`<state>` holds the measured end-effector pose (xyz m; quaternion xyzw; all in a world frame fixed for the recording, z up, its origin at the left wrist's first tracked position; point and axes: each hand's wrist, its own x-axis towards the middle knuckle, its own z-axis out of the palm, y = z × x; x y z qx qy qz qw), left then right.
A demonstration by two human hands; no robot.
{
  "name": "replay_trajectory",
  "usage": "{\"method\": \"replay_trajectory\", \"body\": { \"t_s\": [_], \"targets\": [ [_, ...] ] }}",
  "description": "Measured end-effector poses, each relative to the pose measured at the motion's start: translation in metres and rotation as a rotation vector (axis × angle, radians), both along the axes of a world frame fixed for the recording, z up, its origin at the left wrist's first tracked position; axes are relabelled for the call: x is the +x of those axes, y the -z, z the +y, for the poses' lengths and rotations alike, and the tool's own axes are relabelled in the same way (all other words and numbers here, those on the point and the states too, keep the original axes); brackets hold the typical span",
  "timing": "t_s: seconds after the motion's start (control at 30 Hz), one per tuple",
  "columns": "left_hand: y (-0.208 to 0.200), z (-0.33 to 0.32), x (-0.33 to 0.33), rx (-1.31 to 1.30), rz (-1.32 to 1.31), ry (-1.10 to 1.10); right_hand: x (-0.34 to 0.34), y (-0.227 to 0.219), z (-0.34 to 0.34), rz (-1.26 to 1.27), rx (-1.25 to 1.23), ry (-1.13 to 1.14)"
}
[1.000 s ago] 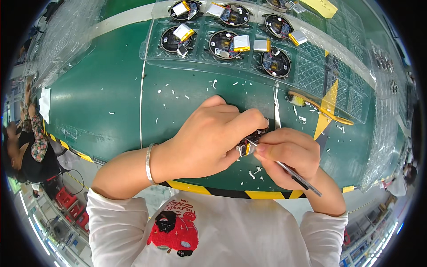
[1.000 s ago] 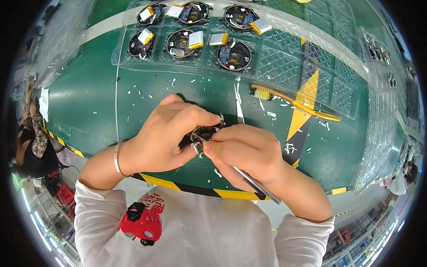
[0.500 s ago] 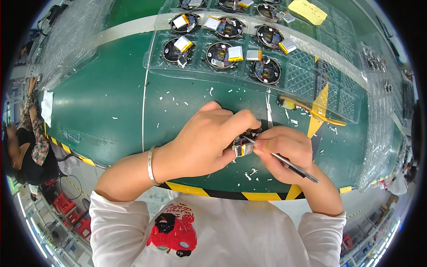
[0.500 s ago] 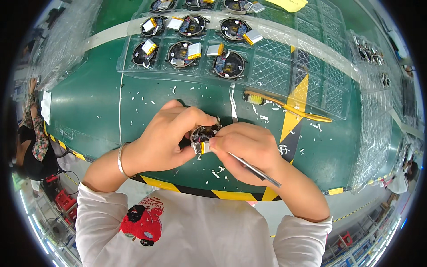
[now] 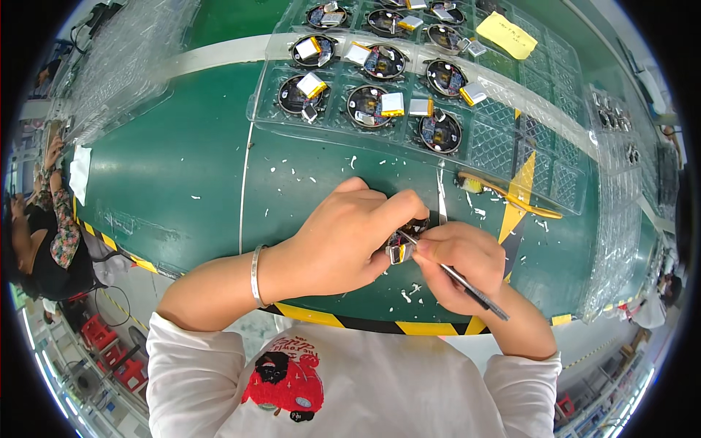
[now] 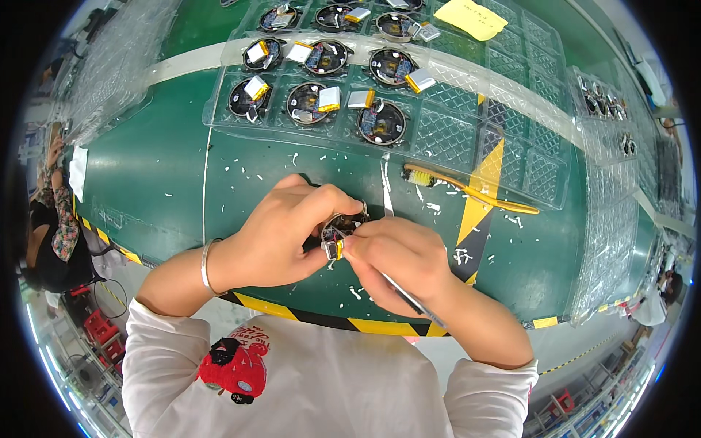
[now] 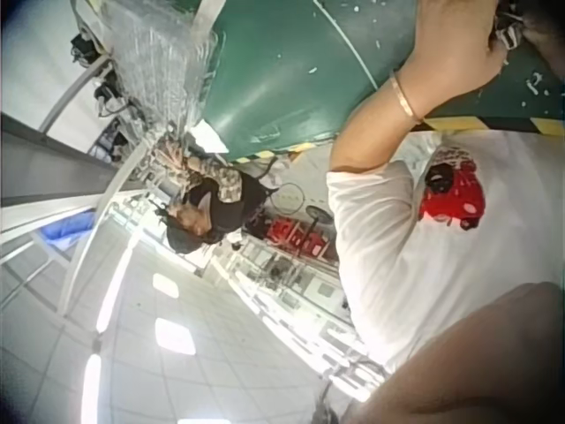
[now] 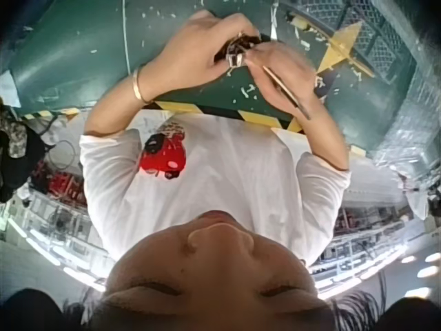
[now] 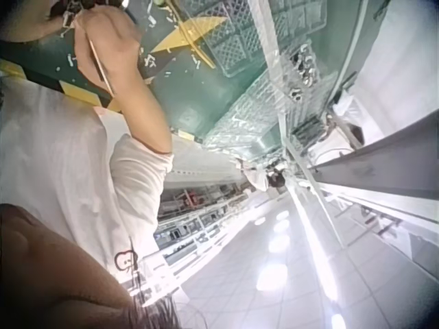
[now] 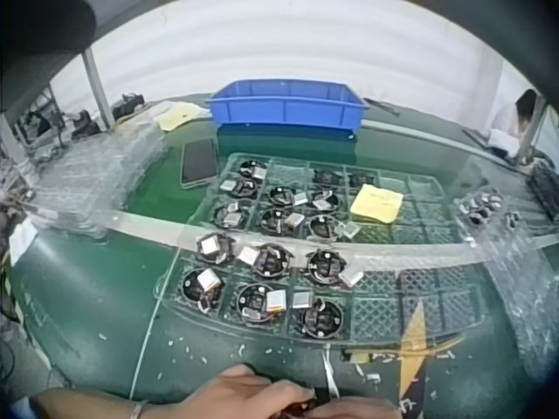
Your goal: Assembling small electronic components using precision tools at a factory workbench.
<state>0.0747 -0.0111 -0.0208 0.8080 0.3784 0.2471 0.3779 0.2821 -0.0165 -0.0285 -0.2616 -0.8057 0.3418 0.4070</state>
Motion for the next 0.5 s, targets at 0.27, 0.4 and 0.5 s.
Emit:
{"method": "replay_trajectory", "body": {
  "t_s": [0.27,0.4,0.5],
  "targets": [
    [-0.001,-0.003,-0.001,-0.013,0.027,-0.01,-0.006,-0.002,-0.008,-0.018,0.045,0.072],
    [0.002,-0.007,0.001,-0.002,-0.003,-0.016,-0.001,-0.006,-0.009,-0.08,-0.023,-0.007],
    [0.003,-0.007,-0.002,-0.003,0.005,-0.027,0.007,-0.004,-0.005,-0.018,-0.663,-0.01]
  ]
}}
